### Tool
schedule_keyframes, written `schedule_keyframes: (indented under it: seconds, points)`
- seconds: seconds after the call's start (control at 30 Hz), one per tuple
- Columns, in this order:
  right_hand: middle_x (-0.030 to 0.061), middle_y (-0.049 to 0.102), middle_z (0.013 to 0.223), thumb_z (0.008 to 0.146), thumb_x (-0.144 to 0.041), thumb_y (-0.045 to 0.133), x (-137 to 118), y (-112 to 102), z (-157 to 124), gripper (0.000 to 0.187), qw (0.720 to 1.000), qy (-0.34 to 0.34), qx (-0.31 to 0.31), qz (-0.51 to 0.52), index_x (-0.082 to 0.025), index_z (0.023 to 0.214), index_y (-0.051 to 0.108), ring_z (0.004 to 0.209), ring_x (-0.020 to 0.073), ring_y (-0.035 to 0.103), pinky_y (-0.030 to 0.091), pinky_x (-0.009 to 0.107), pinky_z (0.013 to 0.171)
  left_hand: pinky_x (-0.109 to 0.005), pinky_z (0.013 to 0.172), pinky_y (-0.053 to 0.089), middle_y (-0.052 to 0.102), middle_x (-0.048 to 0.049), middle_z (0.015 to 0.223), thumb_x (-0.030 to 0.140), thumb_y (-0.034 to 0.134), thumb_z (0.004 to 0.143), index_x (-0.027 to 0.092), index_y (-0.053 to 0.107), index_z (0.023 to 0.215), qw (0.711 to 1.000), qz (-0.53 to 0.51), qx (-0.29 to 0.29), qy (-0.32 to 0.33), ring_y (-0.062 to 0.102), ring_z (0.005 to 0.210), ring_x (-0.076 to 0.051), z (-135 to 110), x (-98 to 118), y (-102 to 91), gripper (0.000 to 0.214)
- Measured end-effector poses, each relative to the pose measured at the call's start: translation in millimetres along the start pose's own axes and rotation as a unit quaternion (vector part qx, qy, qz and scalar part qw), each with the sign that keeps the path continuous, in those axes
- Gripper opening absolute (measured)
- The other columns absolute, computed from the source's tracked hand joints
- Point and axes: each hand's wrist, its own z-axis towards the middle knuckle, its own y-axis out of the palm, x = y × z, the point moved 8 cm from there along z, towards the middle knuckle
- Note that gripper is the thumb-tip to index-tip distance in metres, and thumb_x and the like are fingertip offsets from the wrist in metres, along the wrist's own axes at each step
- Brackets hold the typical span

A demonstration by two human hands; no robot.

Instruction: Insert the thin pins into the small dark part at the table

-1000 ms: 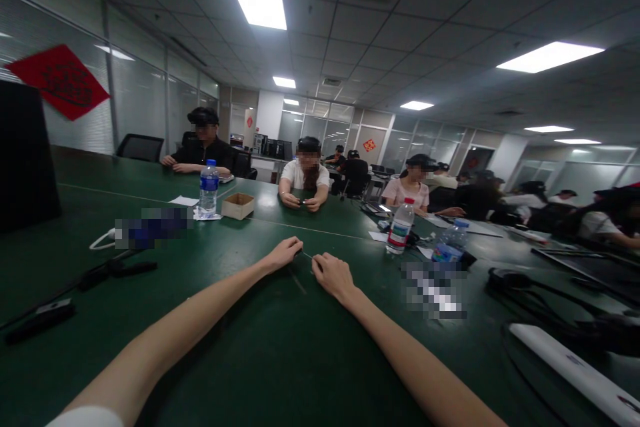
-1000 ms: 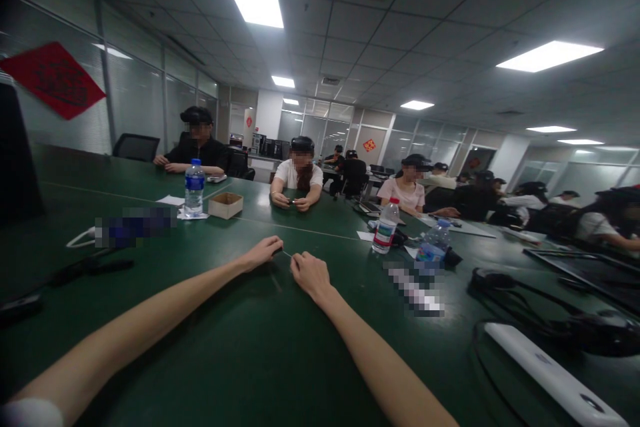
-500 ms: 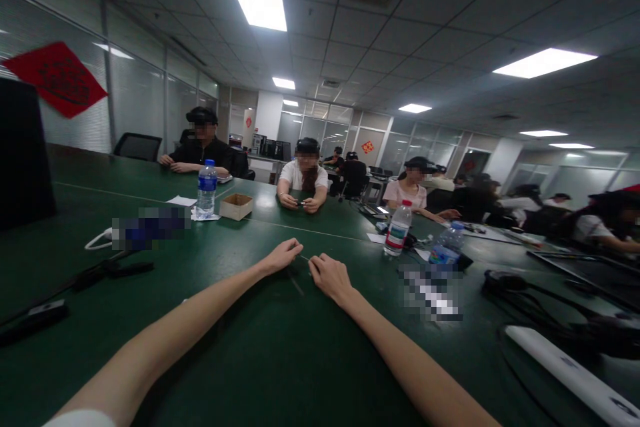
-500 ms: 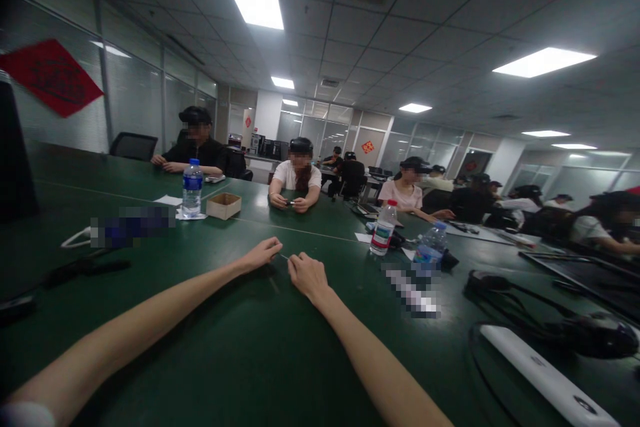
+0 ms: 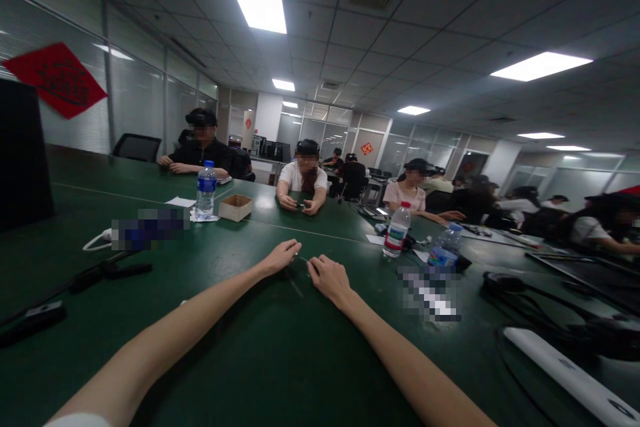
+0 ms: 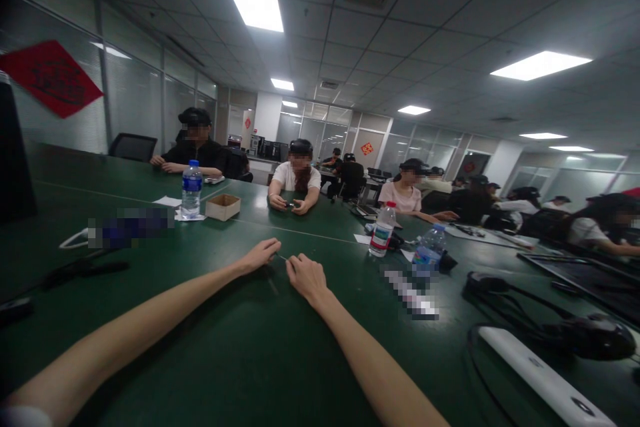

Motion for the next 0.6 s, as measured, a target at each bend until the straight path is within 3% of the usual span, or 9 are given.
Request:
schedule_keyframes:
  seconds: [0.37,0.6]
  points:
    - [0.0055,0.059,0.097,0.096,-0.046,0.021,-0.6,-2.0,-1.8,0.045,1.000,0.016,-0.020,0.003,-0.024,0.103,0.059,0.080,0.0133,0.058,0.038,0.022,0.064,-0.020,0.051,0.032,0.042,0.0061,0.056,0.059,0.046,0.076,0.017,0.048,0.081,1.000,0.019,0.007,0.007,0.039,0.052,-0.009,-3.5,1.2,-1.8,0.042]
    - [0.0055,0.059,0.096,0.095,-0.046,0.021,-1.2,-0.1,-1.5,0.045,1.000,0.008,-0.010,0.000,-0.024,0.100,0.060,0.081,0.0139,0.058,0.038,0.023,0.067,-0.020,0.052,0.032,0.042,0.0058,0.056,0.057,0.044,0.079,0.017,0.047,0.077,0.999,0.041,0.007,0.007,0.040,0.052,-0.009,-4.8,3.9,-2.4,0.040]
